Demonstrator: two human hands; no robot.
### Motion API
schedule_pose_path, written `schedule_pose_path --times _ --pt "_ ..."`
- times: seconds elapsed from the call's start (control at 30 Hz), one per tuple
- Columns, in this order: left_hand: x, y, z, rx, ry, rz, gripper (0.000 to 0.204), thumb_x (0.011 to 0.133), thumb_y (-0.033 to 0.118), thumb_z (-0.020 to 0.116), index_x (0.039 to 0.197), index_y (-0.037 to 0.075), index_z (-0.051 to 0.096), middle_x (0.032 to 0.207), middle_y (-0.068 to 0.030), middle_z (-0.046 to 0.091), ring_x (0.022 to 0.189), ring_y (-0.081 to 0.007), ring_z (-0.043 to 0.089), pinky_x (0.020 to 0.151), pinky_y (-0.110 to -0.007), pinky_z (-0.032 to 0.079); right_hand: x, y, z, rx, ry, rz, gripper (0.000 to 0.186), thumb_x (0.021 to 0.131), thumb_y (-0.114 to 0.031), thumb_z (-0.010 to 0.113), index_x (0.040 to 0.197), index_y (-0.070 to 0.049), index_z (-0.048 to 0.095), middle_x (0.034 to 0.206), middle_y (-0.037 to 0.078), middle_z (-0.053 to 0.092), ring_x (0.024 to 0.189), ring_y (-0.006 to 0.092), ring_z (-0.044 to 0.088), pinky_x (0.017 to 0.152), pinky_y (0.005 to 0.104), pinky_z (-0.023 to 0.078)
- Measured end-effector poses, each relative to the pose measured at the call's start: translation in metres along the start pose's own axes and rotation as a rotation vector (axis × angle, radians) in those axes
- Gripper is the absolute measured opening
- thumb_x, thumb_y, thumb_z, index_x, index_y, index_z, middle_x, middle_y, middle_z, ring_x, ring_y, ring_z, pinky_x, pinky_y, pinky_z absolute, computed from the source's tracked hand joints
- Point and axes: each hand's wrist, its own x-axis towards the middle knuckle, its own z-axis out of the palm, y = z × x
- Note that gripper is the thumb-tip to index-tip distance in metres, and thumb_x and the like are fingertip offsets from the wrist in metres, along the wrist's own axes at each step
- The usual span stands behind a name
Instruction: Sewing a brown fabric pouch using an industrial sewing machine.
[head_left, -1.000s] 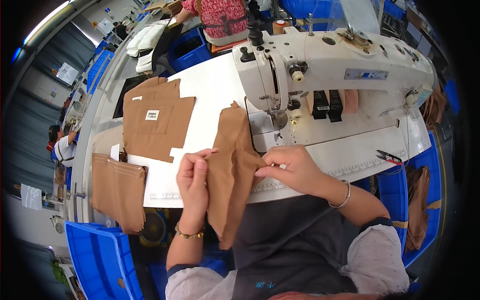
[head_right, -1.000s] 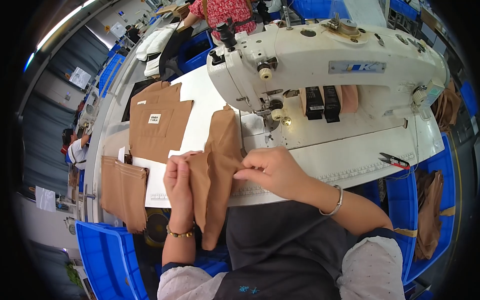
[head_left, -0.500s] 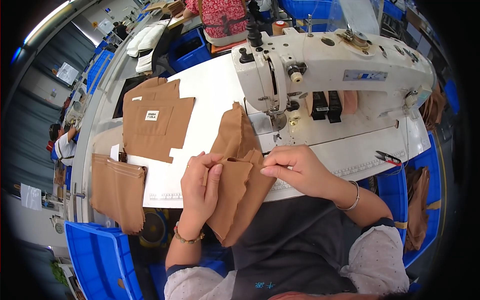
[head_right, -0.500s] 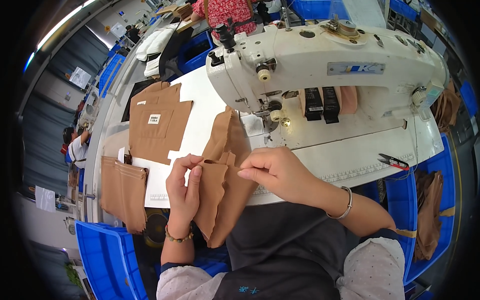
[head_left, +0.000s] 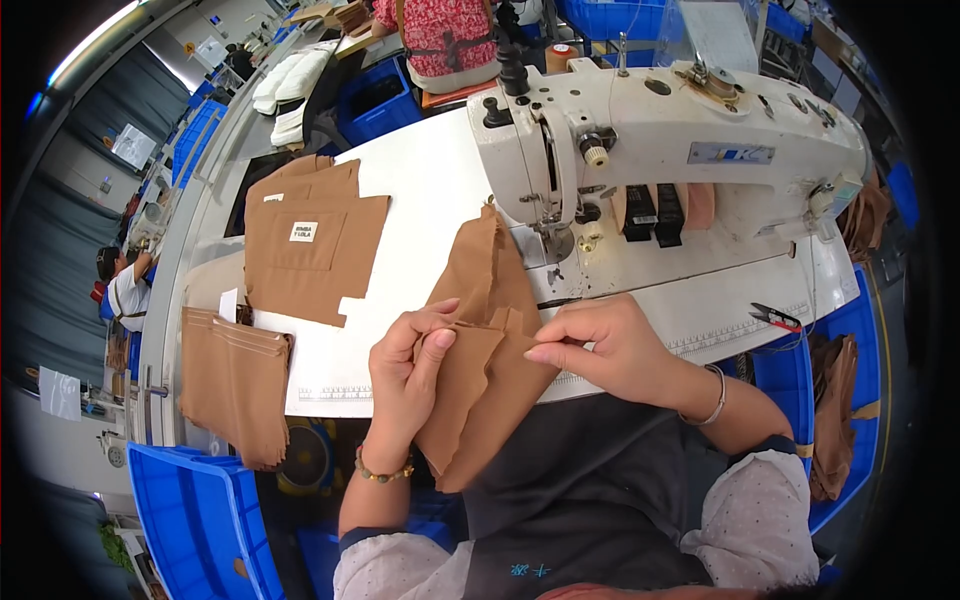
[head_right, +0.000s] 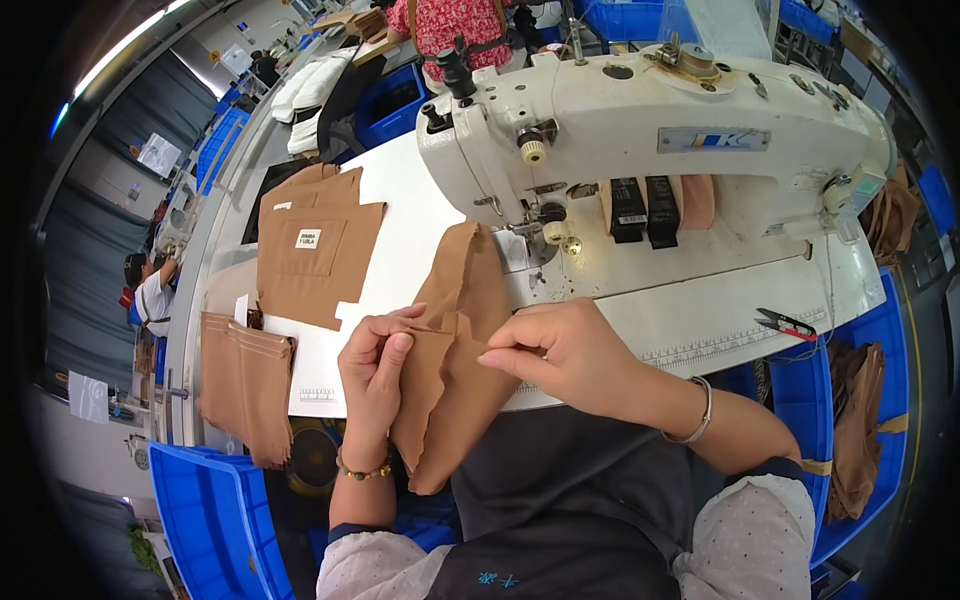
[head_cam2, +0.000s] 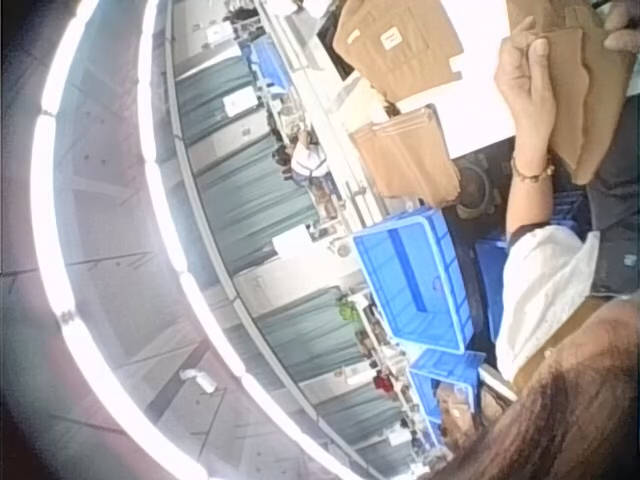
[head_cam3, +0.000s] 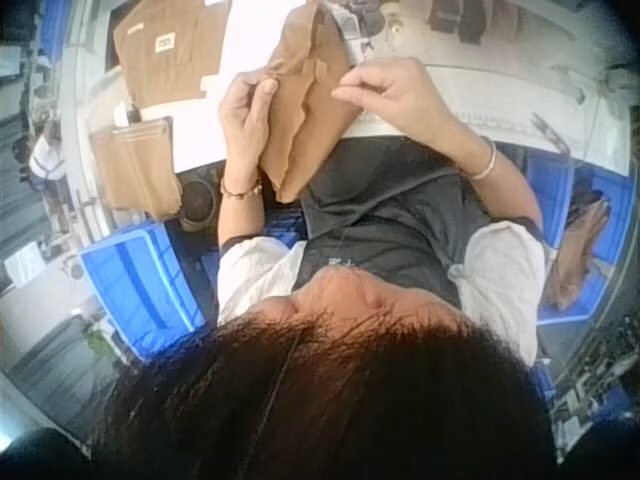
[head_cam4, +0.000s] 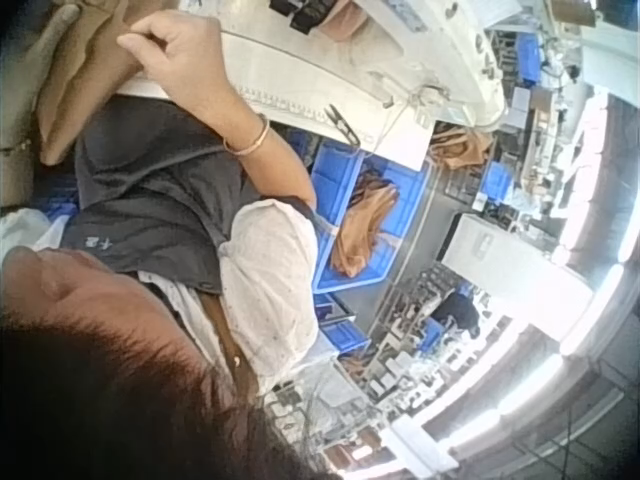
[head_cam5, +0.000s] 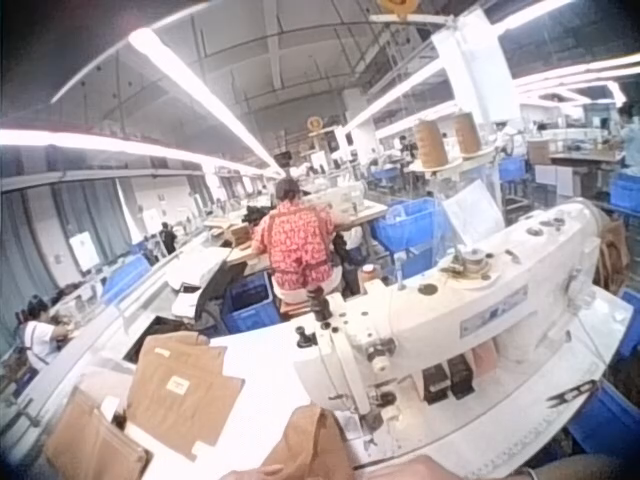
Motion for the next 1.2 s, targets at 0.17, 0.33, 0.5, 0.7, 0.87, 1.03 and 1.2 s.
schedule_pose_path --times 0.17,0.33,0.5,0.7,0.87,1.03,1.2 --pt "-0.008 -0.018 -0.022 -0.118 0.011 -0.172 0.007 0.099 0.005 0.065 0.098 -0.001 0.063 0.092 -0.0058 0.069 0.095 -0.0150 0.068 0.087 -0.026 0.052 0.004 -0.013 0.021 -0.178 0.093 -0.274 0.019 0.092 -0.013 0.070 0.110 -0.005 0.071 0.086 0.005 0.071 0.070 0.0172 0.067 0.061 0.0305 0.053" --pt "0.000 0.018 -0.081 0.368 0.126 0.077 0.003 0.091 -0.001 0.068 0.092 -0.003 0.066 0.085 -0.0084 0.069 0.083 -0.0156 0.067 0.076 -0.027 0.052 0.039 -0.018 0.058 -0.485 0.086 -0.915 0.024 0.085 -0.013 0.061 0.103 0.002 0.069 0.093 0.012 0.071 0.080 0.0258 0.070 0.067 0.0335 0.058" --pt "0.021 0.159 -0.085 1.253 0.163 0.520 0.013 0.075 0.000 0.077 0.085 0.004 0.071 0.078 -0.0086 0.070 0.065 -0.0269 0.063 0.066 -0.034 0.049 0.069 -0.047 0.076 -0.638 0.324 -1.287 0.022 0.068 -0.018 0.064 0.079 0.001 0.068 0.082 0.012 0.064 0.077 0.0233 0.065 0.059 0.0296 0.051" --pt "0.110 0.091 -0.019 1.393 -0.507 0.370 0.017 0.087 0.025 0.070 0.078 0.011 0.068 0.074 -0.0090 0.067 0.073 -0.0299 0.068 0.066 -0.040 0.051 0.044 0.009 0.034 -0.935 0.162 -1.098 0.022 0.068 -0.016 0.064 0.082 0.000 0.068 0.090 0.012 0.067 0.081 0.0212 0.064 0.064 0.0279 0.050" --pt "0.121 -0.057 0.040 0.741 -0.575 0.402 0.009 0.085 0.018 0.074 0.083 0.009 0.074 0.077 -0.0105 0.069 0.073 -0.0327 0.066 0.067 -0.039 0.053 0.014 0.082 0.007 -1.149 -0.081 -0.934 0.016 0.069 -0.016 0.064 0.077 -0.003 0.064 0.081 0.008 0.061 0.061 0.0138 0.053 0.052 0.0249 0.044" --pt "0.124 -0.049 0.065 0.712 -0.617 0.095 0.011 0.083 0.016 0.077 0.088 0.006 0.076 0.090 -0.0098 0.075 0.079 -0.0322 0.071 0.070 -0.039 0.055 0.014 0.093 -0.009 -1.077 -0.094 -0.886 0.014 0.063 -0.015 0.063 0.060 -0.005 0.054 0.060 0.004 0.046 0.049 0.0146 0.050 0.041 0.0292 0.042" --pt "0.125 -0.055 0.062 0.569 -0.609 -0.005 0.013 0.088 0.009 0.075 0.096 0.000 0.072 0.084 -0.0086 0.072 0.078 -0.0171 0.068 0.070 -0.033 0.053 0.007 0.098 -0.009 -1.022 -0.053 -0.838 0.014 0.062 -0.014 0.063 0.060 -0.004 0.053 0.059 0.004 0.044 0.048 0.0143 0.050 0.039 0.0288 0.043"
